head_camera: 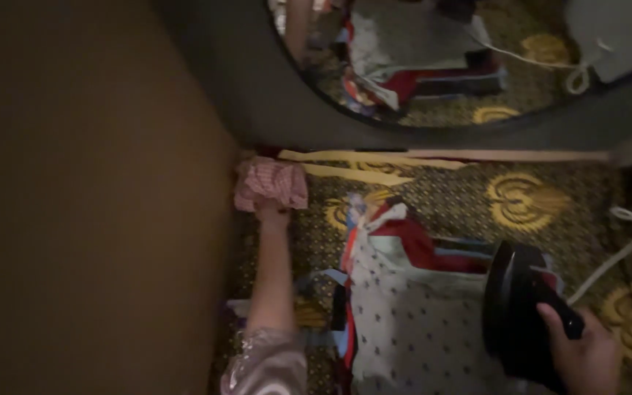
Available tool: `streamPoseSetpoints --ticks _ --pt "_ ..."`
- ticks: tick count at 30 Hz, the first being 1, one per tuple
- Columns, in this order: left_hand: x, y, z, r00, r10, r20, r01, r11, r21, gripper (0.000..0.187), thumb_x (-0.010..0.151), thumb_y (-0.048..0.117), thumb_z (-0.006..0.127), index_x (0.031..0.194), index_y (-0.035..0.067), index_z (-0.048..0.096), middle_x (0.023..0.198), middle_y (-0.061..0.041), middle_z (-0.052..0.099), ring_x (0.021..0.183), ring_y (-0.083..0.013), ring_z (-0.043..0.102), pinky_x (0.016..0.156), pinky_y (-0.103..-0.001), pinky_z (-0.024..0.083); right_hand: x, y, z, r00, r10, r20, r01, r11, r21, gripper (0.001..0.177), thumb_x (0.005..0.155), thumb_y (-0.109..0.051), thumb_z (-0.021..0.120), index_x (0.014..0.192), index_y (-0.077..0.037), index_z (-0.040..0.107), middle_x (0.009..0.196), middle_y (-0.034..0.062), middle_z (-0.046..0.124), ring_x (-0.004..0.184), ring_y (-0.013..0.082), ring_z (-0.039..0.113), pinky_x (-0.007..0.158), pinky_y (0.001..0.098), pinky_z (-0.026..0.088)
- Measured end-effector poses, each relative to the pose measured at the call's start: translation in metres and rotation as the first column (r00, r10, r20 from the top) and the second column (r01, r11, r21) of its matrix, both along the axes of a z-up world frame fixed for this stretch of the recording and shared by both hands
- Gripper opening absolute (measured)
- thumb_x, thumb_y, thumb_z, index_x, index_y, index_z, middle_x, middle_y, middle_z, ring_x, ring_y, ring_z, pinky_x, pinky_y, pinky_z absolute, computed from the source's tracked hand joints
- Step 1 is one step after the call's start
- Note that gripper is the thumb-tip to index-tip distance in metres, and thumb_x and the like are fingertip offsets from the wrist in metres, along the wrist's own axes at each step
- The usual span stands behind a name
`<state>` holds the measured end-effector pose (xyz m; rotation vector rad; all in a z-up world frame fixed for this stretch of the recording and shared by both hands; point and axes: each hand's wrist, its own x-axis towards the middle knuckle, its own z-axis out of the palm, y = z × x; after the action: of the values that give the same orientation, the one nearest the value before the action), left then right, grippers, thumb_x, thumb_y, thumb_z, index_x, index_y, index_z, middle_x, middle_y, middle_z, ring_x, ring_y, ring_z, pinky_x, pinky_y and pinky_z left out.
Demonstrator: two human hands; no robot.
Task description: The person is ironing several items of clothing on a flat surface and folding them.
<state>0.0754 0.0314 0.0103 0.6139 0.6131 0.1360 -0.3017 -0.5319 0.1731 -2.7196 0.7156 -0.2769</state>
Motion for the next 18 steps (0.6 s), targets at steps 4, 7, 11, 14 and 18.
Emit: streamPoseSetpoints --ticks 4,7,11,14,18 --pt "-0.030 -0.013 -0.004 0.995 -0.083 -0.048 0.084 0.996 0.009 0.062 0.100 0.056 0.044 0.149 0.018 0.048 0.139 -0.002 0.061 0.116 -0.0248 0.061 0.095 -0.043 0.053 -0.012 0.011 0.056 0.980 -0.199 -0.027 0.197 0.977 -0.077 0.048 0.107 -0.043 0.068 0.085 0.000 0.067 0.066 0.0135 0.055 0.054 0.0268 0.053 0.053 0.0419 0.044" --pt "-0.106 -0.064 0.039 0.947 0.307 -0.099 -0.232 0.862 0.451 0.058 0.099 0.032 0.064 0.144 -0.001 0.051 0.144 -0.012 0.060 0.123 -0.0301 0.058 0.104 -0.043 0.050 -0.026 -0.003 0.064 0.935 -0.348 0.072 0.350 0.937 -0.016 0.045 0.110 -0.036 0.065 0.088 0.003 0.063 0.060 0.0191 0.050 0.047 0.0319 0.045 0.048 0.0467 0.037" --pt "-0.253 -0.181 0.159 0.882 -0.384 -0.274 0.289 -0.020 0.957 0.056 0.095 0.024 0.068 0.139 -0.001 0.044 0.150 -0.018 0.045 0.142 -0.0331 0.041 0.118 -0.043 0.032 -0.028 -0.045 0.043 0.835 -0.378 0.400 0.276 0.916 0.290 0.044 0.115 -0.036 0.061 0.110 0.008 0.056 0.089 0.0155 0.059 0.075 0.0243 0.054 0.069 0.0430 0.042" --pt "-0.347 -0.240 0.114 0.643 -0.642 -0.418 0.138 -0.440 0.887 0.052 0.095 0.028 0.067 0.141 0.008 0.055 0.156 -0.014 0.047 0.147 -0.0337 0.042 0.123 -0.043 0.034 -0.003 -0.059 0.035 0.771 -0.379 0.512 0.242 0.918 0.315 0.049 0.116 -0.039 0.064 0.127 0.009 0.059 0.106 0.0148 0.066 0.091 0.0236 0.060 0.079 0.0425 0.048" --pt "-0.379 -0.268 0.104 0.266 -0.931 -0.250 -0.215 -0.310 0.926 0.078 0.094 0.044 0.069 0.159 0.008 0.047 0.171 -0.021 0.033 0.157 -0.0393 0.030 0.122 -0.057 0.026 0.058 -0.062 0.015 0.679 -0.263 0.685 0.038 0.945 0.326 0.043 0.117 -0.032 0.063 0.130 0.008 0.058 0.105 0.0160 0.060 0.088 0.0262 0.056 0.073 0.0404 0.045"
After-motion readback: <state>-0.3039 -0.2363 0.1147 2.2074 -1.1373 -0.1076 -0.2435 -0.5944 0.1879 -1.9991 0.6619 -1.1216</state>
